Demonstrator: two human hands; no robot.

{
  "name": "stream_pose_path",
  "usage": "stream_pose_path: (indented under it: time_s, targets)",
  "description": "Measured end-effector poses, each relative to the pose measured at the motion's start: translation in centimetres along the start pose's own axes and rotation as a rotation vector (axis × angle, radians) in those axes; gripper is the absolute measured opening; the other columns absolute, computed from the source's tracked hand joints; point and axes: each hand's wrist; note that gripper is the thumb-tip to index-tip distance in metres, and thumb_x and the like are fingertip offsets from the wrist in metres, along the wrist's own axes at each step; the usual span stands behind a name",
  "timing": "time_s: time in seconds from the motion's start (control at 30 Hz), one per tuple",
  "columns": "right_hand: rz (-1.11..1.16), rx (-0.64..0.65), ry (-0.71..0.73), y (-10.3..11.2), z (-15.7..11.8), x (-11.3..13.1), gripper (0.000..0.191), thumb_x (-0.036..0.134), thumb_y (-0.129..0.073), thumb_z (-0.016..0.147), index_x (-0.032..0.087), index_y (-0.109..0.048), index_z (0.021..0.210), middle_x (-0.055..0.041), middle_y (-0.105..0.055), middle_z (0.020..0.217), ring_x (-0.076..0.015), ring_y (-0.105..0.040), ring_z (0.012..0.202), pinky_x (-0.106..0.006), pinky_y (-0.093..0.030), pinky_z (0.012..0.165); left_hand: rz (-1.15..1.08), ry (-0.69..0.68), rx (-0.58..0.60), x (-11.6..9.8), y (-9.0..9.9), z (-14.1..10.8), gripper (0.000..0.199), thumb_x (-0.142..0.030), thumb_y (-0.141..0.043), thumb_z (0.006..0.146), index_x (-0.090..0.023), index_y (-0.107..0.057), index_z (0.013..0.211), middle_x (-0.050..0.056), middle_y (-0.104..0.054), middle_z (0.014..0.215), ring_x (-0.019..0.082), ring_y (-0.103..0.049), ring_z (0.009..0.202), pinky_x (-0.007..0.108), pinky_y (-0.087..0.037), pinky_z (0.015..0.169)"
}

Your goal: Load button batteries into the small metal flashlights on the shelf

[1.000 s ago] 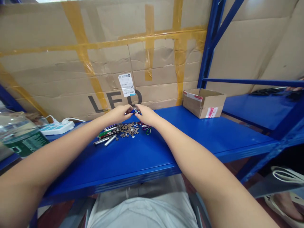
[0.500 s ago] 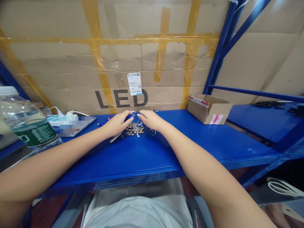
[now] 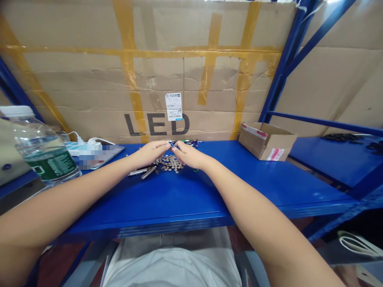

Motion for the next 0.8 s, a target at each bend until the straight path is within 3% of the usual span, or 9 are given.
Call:
stream_pose_path:
  time_s: [0.23,0.43,0.53,0.63,0.8]
  targets:
    - [0.300,0.103,0.032,-0.4,0.5,-0.5,0.022,0.032,-0.023,0.100,0.024,-0.033,0.082,0.0092,-0.037,0.049,-0.0119,-0.039,0.044,-0.026,-0.042,0.055,-0.025,-0.015,0.011,0.4,0.2,0.2,0.031,-0.041,-0.040,0.091,-0.017,-0.055,0.078,-0.001,-0.052,0.067,0.014,-0.047,0.069,0.026,-0.037,0.065]
    - [0.362,0.132,-0.049,-0.6,0.8,-0.5,0.028,0.031,-0.015,0.099,0.024,-0.034,0.080,0.0093,-0.029,0.048,-0.0123,-0.028,0.042,-0.028,-0.047,0.055,-0.022,-0.035,0.006,1.0,0.0,0.5,0.031,-0.042,-0.040,0.091,-0.017,-0.055,0.079,-0.001,-0.054,0.069,0.014,-0.049,0.070,0.026,-0.038,0.065]
    - [0.286,0.140,-0.098,-0.4,0.6,-0.3,0.029,0.031,-0.016,0.098,0.025,-0.032,0.074,0.0079,-0.025,0.050,-0.0128,-0.025,0.044,-0.027,-0.045,0.050,0.007,-0.033,0.012,1.2,0.0,0.5,0.032,-0.041,-0.040,0.092,-0.017,-0.057,0.080,0.001,-0.059,0.074,0.015,-0.053,0.074,0.026,-0.040,0.067]
    - [0.098,0.077,-0.108,-0.3,0.6,-0.3,0.030,0.029,-0.019,0.097,0.025,-0.030,0.069,0.0047,-0.030,0.054,-0.0137,-0.031,0.049,-0.027,-0.042,0.049,0.081,-0.056,0.014,0.9,-0.2,0.2,0.031,-0.038,-0.040,0.093,-0.017,-0.061,0.084,0.003,-0.065,0.085,0.017,-0.058,0.083,0.027,-0.043,0.074]
    - [-0.312,-0.116,-0.113,-0.8,0.9,-0.8,0.021,0.026,-0.031,0.093,0.023,-0.035,0.073,-0.0040,-0.052,0.076,-0.0187,-0.050,0.072,-0.034,-0.045,0.071,0.494,-0.081,0.002,-0.2,-0.6,-0.7,0.033,-0.040,-0.037,0.096,-0.020,-0.062,0.098,0.005,-0.070,0.094,0.021,-0.064,0.086,0.029,-0.044,0.072]
Point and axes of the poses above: each hand's wrist, its own z-axis towards the middle knuckle, its own y-axis out of the back of the hand, x = y × z
